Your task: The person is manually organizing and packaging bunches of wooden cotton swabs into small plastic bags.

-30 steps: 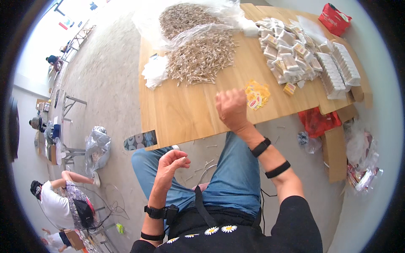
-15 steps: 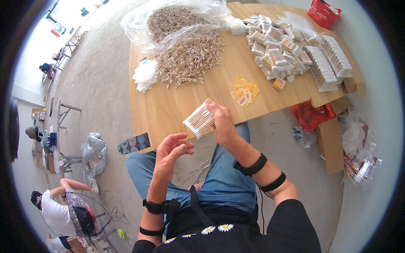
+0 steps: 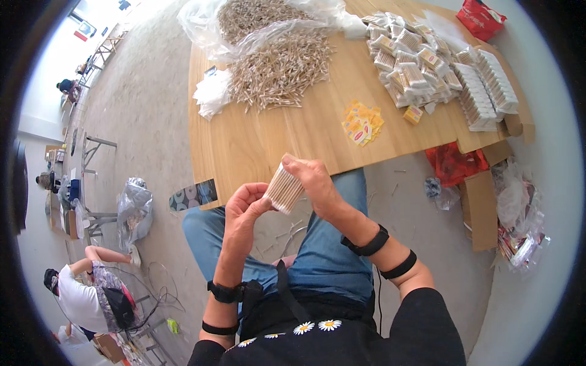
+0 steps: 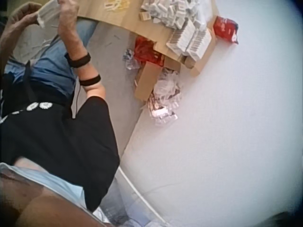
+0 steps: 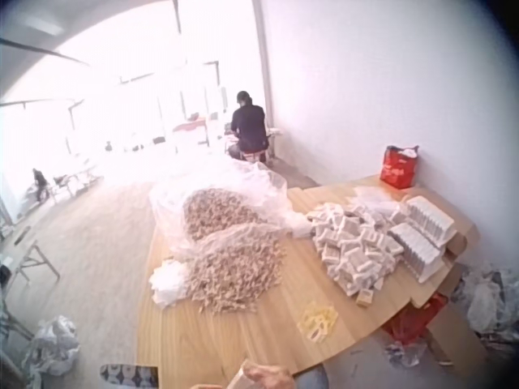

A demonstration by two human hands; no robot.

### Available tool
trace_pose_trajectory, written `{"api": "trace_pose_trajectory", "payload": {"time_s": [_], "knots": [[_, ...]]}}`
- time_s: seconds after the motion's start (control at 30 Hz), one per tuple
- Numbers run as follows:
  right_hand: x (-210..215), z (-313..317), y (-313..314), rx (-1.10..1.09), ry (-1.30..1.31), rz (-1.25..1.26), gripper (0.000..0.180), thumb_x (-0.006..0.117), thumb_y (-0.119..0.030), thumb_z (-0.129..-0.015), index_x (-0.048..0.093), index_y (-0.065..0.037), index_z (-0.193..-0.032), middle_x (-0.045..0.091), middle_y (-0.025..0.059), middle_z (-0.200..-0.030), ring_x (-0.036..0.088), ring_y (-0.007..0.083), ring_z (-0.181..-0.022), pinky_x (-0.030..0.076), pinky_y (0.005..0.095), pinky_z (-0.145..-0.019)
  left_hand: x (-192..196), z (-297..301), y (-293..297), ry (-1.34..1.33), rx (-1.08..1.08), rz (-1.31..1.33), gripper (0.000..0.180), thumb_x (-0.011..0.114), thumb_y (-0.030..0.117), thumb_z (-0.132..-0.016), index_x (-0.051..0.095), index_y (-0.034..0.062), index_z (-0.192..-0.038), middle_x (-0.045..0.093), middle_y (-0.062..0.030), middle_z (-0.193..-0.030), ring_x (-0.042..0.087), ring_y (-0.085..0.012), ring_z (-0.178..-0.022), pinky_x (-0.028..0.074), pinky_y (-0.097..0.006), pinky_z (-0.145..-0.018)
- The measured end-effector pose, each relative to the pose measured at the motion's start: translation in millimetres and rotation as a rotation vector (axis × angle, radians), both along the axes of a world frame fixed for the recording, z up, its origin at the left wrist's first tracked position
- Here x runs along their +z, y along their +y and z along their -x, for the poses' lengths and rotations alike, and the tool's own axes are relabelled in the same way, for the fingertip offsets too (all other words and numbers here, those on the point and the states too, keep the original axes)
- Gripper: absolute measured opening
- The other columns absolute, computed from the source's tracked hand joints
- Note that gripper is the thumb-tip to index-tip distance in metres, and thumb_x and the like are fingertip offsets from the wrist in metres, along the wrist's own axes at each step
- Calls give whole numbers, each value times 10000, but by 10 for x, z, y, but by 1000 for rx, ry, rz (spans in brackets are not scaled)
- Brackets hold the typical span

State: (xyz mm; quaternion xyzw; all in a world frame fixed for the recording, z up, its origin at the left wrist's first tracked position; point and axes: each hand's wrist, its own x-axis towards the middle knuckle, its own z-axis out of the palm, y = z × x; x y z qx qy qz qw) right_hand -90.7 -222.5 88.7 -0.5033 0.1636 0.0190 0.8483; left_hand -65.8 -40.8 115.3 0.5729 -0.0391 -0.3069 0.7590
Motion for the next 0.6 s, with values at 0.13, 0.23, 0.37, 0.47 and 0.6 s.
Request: {"api": "trace_pose_trajectory", "payload": {"time_s": [0.13, 0.23, 0.37, 0.47, 0.6], "knots": [[117, 14, 101, 128, -46, 111, 442, 531, -405, -1005, 670, 14, -1021, 637, 14, -824, 583, 77, -735, 466, 250, -674, -104, -5, 53, -56, -46, -56, 210, 624, 100, -954, 576, -16, -1122, 672, -78, -1024, 636, -136, -939, 533, -293, -841], [235, 25, 128, 90, -73, -163, 444, 563, -398, -998, 662, 25, -1094, 642, 32, -923, 578, 77, -864, 459, 259, -762, -107, 8, 59, 132, 8, 70, 195, 576, 159, -991, 581, 7, -1111, 660, -63, -980, 628, -145, -861, 517, -307, -833], [51, 12, 1, 199, -206, -424, 373, 597, -302, -986, 647, 18, -1173, 612, 35, -1005, 560, 91, -995, 439, 266, -879, -233, -37, 173, 393, -3, 415, 209, 556, 193, -998, 558, 29, -1127, 645, -88, -939, 625, -191, -808, 507, -418, -862], [229, 42, 99, 221, -191, 29, 274, 622, -171, -944, 654, -10, -1164, 572, 36, -1050, 576, 118, -1007, 428, 281, -978, -301, -30, 187, 443, -131, 566, 234, 556, 181, -990, 551, 24, -1162, 645, -101, -946, 636, -195, -825, 503, -441, -887], [160, 68, 74, 276, -237, -141, 160, 648, -111, -916, 655, -16, -1044, 605, 28, -1002, 598, 110, -918, 474, 258, -877, -156, 49, 96, 480, -141, 458, 326, 529, 184, -1006, 538, -13, -1265, 670, -124, -1014, 641, -195, -866, 524, -370, -857]]}}
